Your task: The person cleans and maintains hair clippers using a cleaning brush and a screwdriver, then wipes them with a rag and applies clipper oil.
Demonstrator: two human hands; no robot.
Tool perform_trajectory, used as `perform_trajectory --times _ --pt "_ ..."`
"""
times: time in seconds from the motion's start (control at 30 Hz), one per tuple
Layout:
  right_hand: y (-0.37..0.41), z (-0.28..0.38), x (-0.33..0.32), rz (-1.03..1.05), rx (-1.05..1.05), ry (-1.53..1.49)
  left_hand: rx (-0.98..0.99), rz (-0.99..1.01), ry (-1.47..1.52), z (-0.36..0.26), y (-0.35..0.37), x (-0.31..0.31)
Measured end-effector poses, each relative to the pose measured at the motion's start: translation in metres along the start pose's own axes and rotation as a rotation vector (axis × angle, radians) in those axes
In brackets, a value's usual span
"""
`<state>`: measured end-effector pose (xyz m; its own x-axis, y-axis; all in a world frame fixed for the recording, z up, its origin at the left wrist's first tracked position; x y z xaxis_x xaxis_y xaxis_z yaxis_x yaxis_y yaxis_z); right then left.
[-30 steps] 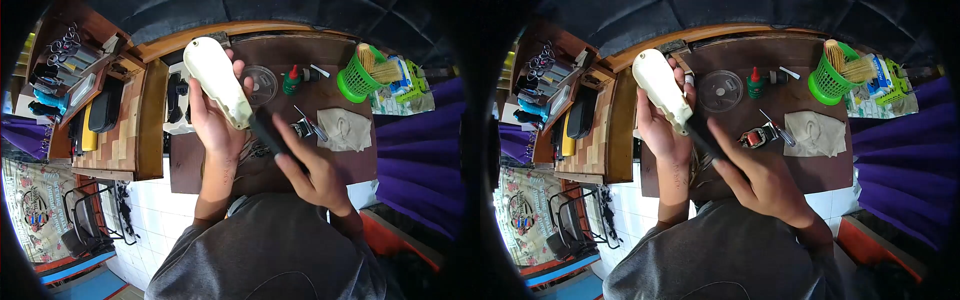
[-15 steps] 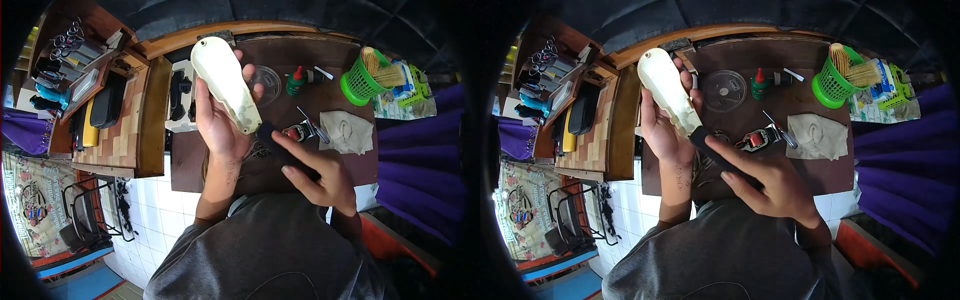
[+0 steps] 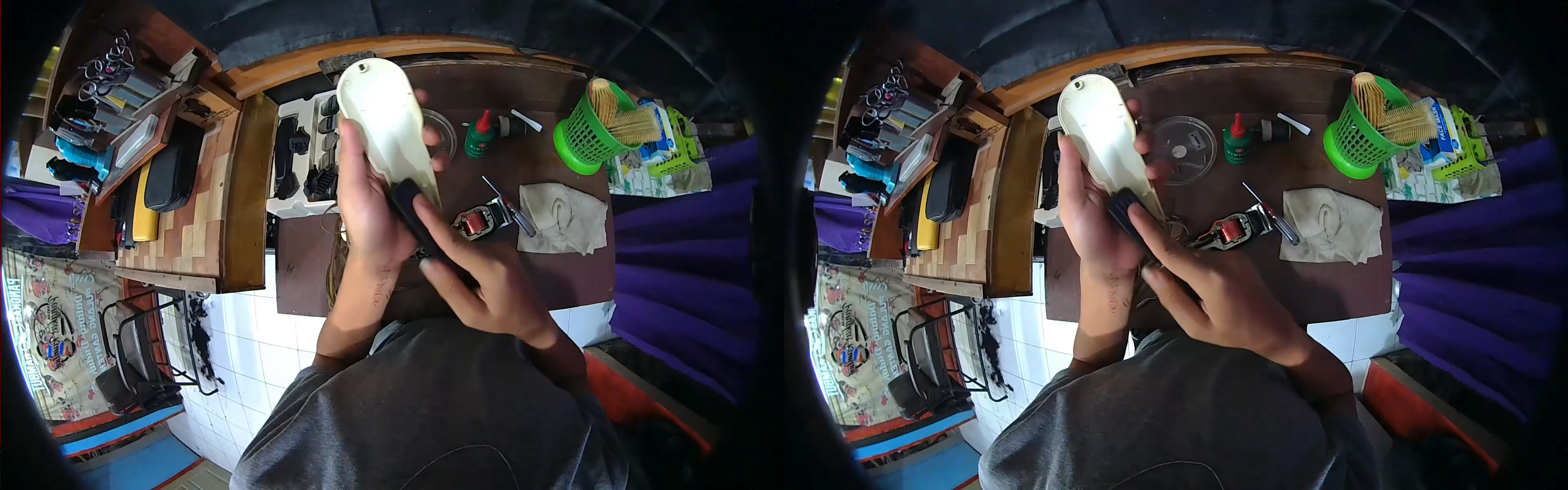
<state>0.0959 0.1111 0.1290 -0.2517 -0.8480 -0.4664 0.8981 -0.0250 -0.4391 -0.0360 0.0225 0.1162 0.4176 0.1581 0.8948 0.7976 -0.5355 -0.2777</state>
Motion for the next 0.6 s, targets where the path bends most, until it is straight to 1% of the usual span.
perform_trajectory --times 0.03,0.07,0.1,0.13,0.2,0.27,0.3,0.33,0.37,0.4,0.43,0.47,0.53,0.6 --pt "0.002 0.001 -0.004 0.004 0.001 -0.002 0.013 0.000 0.001 -0.003 -0.001 -0.002" --pt "0.005 0.001 -0.012 0.111 0.042 -0.020 0.011 -0.002 0.002 -0.005 0.000 -0.001" --pt "0.009 0.000 -0.018 0.218 0.083 -0.036 0.037 -0.065 -0.107 -0.006 0.000 0.001" --pt "0.013 -0.004 -0.018 0.218 0.085 -0.035 0.063 -0.128 -0.215 -0.007 0.000 0.002" --pt "0.023 -0.014 -0.016 0.112 0.134 -0.125 0.066 -0.138 -0.209 -0.003 0.000 0.002" --pt "0.029 -0.015 -0.016 0.108 0.116 -0.079 0.043 -0.174 -0.208 0.003 0.000 0.005" --pt "0.032 -0.012 -0.014 0.043 0.170 -0.131 0.041 -0.168 -0.202 0.005 0.001 0.006" --pt "0.038 -0.011 -0.013 -0.022 0.223 -0.183 -0.003 -0.154 -0.245 0.008 0.003 0.007" --pt "0.046 -0.012 -0.014 -0.024 0.225 -0.171 -0.047 -0.141 -0.283 0.011 0.007 0.007" --pt "0.057 -0.015 -0.018 0.089 0.310 -0.338 -0.100 -0.142 -0.334 0.012 0.014 0.003" --pt "0.070 -0.021 -0.027 0.186 0.400 -0.497 -0.178 -0.114 -0.313 0.008 0.028 -0.006" --pt "0.087 -0.030 -0.045 0.476 0.316 -0.204 -0.264 -0.071 -0.285 0.002 0.044 -0.016" --pt "0.115 -0.039 -0.056 0.570 0.178 -0.466 -0.523 0.039 -0.344 -0.017 0.078 -0.034" --pt "0.145 -0.033 -0.054 0.390 0.257 -0.725 -0.615 0.128 -0.448 -0.024 0.111 -0.024"
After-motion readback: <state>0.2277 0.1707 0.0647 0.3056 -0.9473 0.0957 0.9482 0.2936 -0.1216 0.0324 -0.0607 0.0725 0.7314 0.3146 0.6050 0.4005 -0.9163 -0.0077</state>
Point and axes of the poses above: each hand's wrist, its own y-axis away from the middle knuckle, its own x-axis out of the palm, z = x × y, the point moved 1 cm from there along -y, towards the middle knuckle, and after that the axes turned 8 degrees about y, right-handed, at the moved point
